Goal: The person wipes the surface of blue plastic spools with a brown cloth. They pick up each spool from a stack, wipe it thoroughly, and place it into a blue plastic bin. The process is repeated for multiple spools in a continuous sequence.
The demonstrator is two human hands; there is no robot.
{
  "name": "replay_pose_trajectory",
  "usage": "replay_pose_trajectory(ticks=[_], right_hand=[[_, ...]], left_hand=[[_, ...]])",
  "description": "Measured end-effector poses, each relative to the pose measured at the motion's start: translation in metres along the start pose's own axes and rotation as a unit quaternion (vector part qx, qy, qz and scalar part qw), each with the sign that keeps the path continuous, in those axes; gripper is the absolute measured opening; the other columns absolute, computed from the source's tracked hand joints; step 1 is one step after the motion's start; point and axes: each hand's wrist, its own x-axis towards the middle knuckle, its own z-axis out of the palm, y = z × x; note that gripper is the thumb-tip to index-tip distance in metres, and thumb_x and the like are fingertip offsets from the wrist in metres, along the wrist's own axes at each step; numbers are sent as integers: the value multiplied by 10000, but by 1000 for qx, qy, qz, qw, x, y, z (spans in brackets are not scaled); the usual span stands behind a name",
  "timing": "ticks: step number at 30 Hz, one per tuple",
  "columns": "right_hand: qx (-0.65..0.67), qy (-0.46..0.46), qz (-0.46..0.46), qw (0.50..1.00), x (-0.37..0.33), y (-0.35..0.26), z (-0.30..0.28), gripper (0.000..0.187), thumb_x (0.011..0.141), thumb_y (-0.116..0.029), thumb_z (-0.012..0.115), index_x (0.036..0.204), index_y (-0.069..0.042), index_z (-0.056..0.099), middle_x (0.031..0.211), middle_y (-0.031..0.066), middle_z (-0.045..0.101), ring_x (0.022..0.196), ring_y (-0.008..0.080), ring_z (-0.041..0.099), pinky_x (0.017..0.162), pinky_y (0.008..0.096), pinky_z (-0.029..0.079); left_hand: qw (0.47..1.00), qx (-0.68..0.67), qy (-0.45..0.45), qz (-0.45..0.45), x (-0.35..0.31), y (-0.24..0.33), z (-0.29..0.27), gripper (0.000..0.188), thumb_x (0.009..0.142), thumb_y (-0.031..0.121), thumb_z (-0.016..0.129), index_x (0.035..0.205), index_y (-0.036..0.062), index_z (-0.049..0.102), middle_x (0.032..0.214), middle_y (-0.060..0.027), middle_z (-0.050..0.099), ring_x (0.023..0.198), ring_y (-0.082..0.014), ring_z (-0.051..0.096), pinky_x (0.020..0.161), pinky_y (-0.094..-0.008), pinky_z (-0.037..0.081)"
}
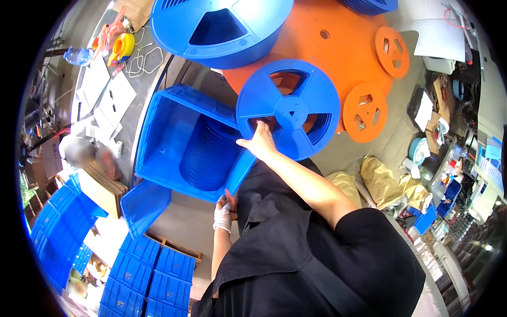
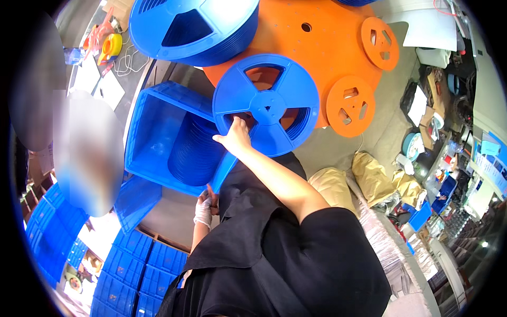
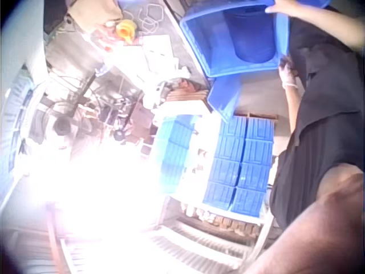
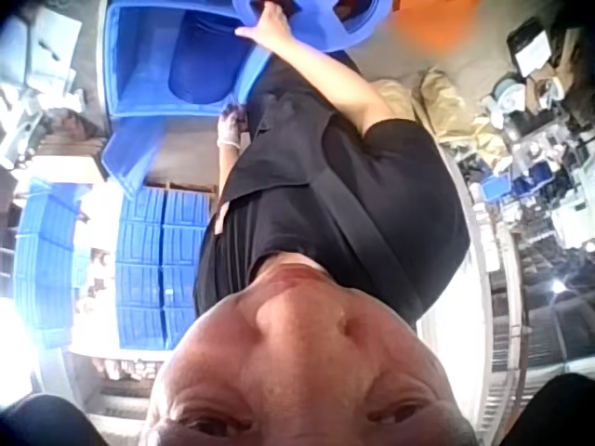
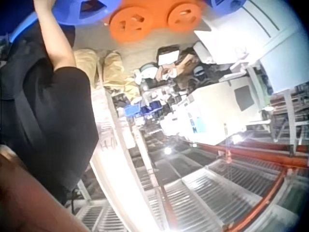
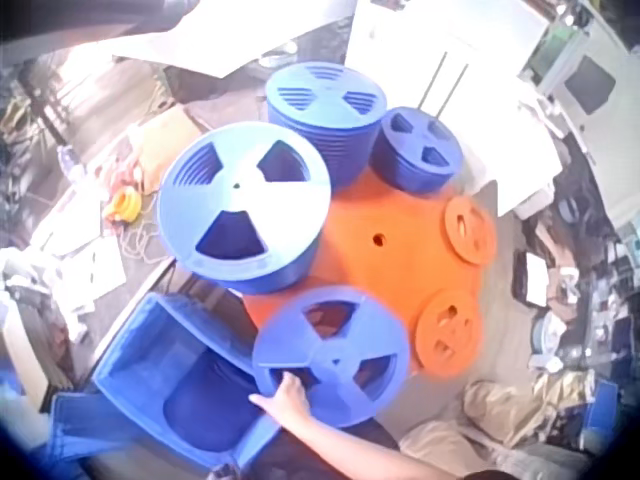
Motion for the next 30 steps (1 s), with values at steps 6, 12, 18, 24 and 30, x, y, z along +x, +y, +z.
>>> replay_pose_trajectory(ticks=[6,12,18,24,30], right_hand=[[-69,-137,115,981,39,18,17,964,642,-474,814,1341,36,390,1360,251,429,1311,372,379,1083,422,324],[-124,-122,88,981,39,22,23,997,654,-383,814,1407,34,311,1393,239,413,1301,353,399,1091,401,331],[-121,-105,68,985,27,21,14,685,669,-237,742,1280,-38,507,1201,210,590,1085,324,601,931,393,486],[-117,-60,-67,989,-15,30,-47,653,613,-270,698,1196,-9,565,1079,249,630,1007,365,620,879,412,490],[354,-159,-77,918,-161,-37,-162,292,712,-103,624,985,-18,563,779,46,582,618,139,551,557,270,449]], left_hand=[[995,20,-21,96,-34,17,45,562,841,11,519,1382,38,367,1113,-59,579,920,-167,602,674,-283,492],[974,-218,-42,38,-67,11,40,400,819,-6,530,1215,39,487,994,-28,561,870,-138,563,736,-253,458],[992,-83,1,97,-95,8,32,200,817,6,506,1009,60,509,854,23,526,697,-76,489,548,-209,344],[978,-181,7,106,-80,-3,-8,127,864,110,528,982,63,512,708,19,516,468,-84,395,393,-250,274],[943,-188,30,271,-100,13,-50,281,875,208,588,1123,78,564,937,-47,613,609,-147,540,497,-302,437]])
